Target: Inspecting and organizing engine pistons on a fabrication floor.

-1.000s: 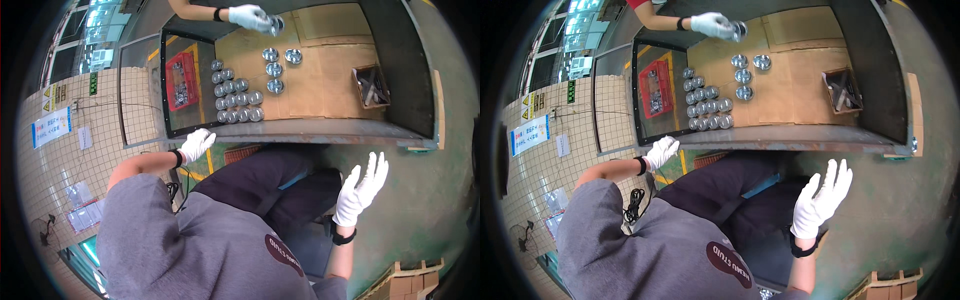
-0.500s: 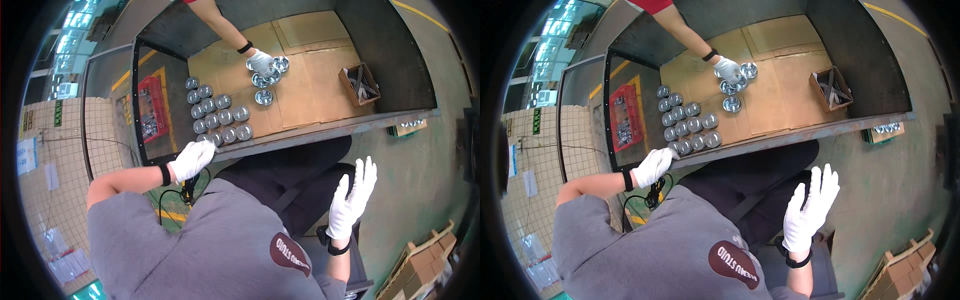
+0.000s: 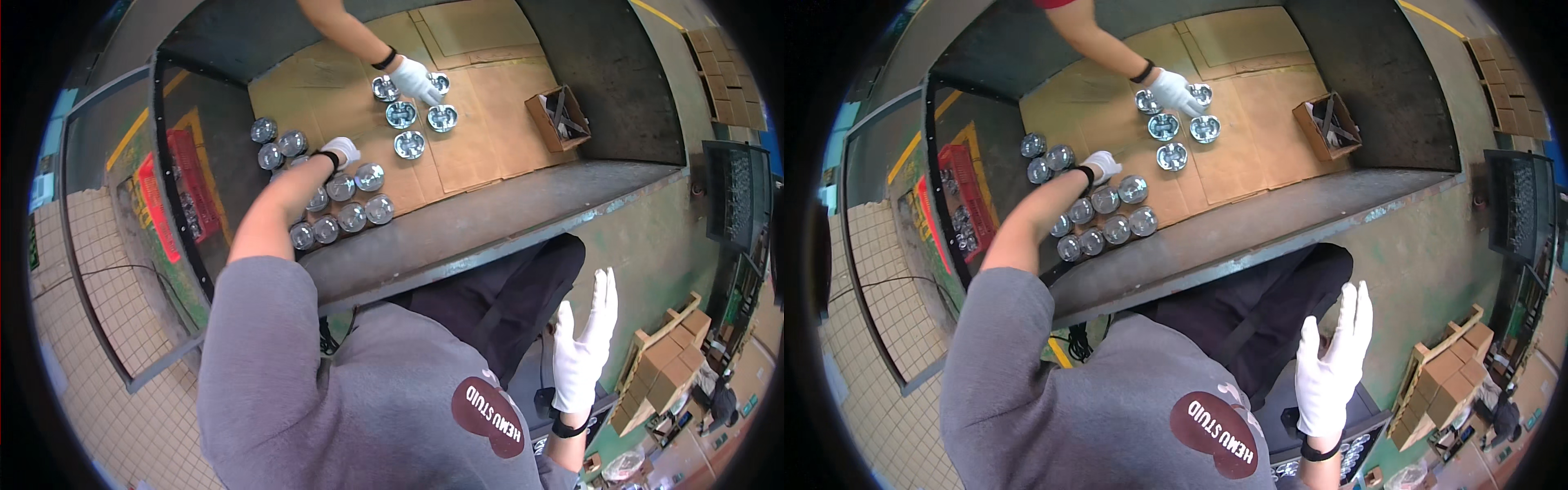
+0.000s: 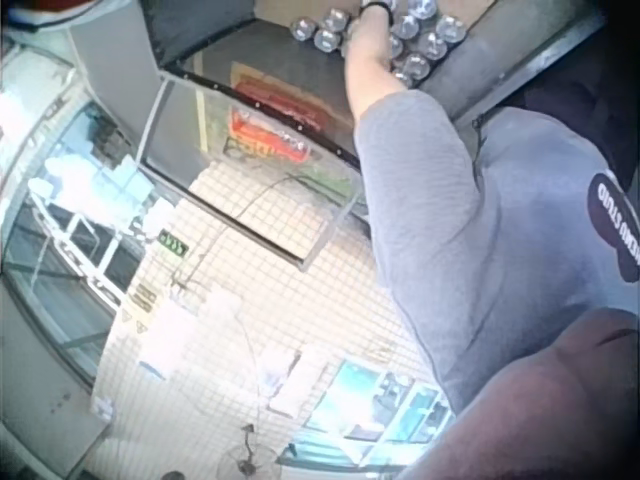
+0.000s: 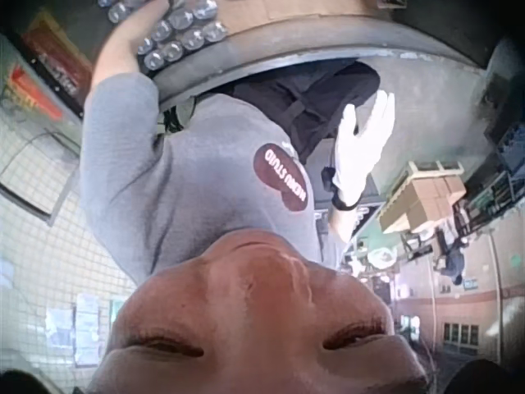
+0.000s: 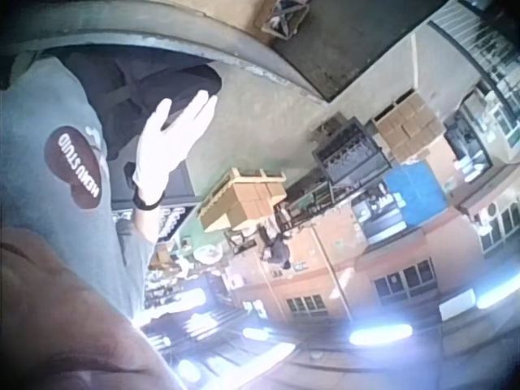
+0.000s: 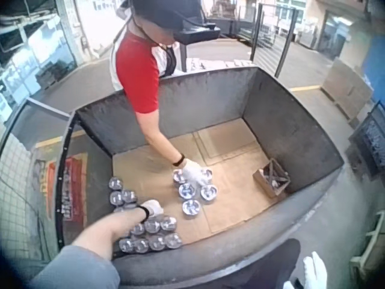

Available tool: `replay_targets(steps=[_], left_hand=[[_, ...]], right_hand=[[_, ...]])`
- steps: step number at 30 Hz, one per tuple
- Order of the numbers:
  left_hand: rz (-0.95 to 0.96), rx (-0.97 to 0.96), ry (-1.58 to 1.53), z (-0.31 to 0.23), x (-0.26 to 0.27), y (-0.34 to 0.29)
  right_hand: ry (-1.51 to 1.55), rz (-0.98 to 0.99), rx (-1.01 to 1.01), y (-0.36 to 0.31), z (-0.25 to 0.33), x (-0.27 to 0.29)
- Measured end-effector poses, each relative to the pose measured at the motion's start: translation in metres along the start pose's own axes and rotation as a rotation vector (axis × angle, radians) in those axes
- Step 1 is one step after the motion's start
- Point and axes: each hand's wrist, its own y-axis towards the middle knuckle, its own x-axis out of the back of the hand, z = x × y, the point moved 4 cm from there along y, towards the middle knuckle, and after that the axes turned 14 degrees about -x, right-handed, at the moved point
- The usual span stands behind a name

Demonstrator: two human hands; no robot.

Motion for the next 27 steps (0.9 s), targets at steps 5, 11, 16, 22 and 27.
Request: replay_targets(steps=[5, 11, 16, 22, 27], left_hand=[[-0.031, 0.071, -0.102, -0.075, -0.014, -0.016], [-0.307, 0.165, 0.071, -0.075, -0.08, 0.015], [-0.196, 0.107, 0.006, -0.076, -0.059, -0.015], [-0.224, -0.171, -0.858, -0.124, 0.079, -0.149], [-0.532, -0.146, -0.687, -0.146, 0.129, -0.261]], right_hand=[[-0.04, -0.024, -0.145, -0.01, -0.023, -0.013], [0.005, 0.062, -0.378, -0.024, -0.047, -0.035], [0.026, 0.1, -0.333, -0.019, -0.049, -0.044], [0.089, 0.021, -0.153, -0.018, -0.057, -0.046], [0.147, -0.039, 0.134, -0.019, -0.039, -0.048]])
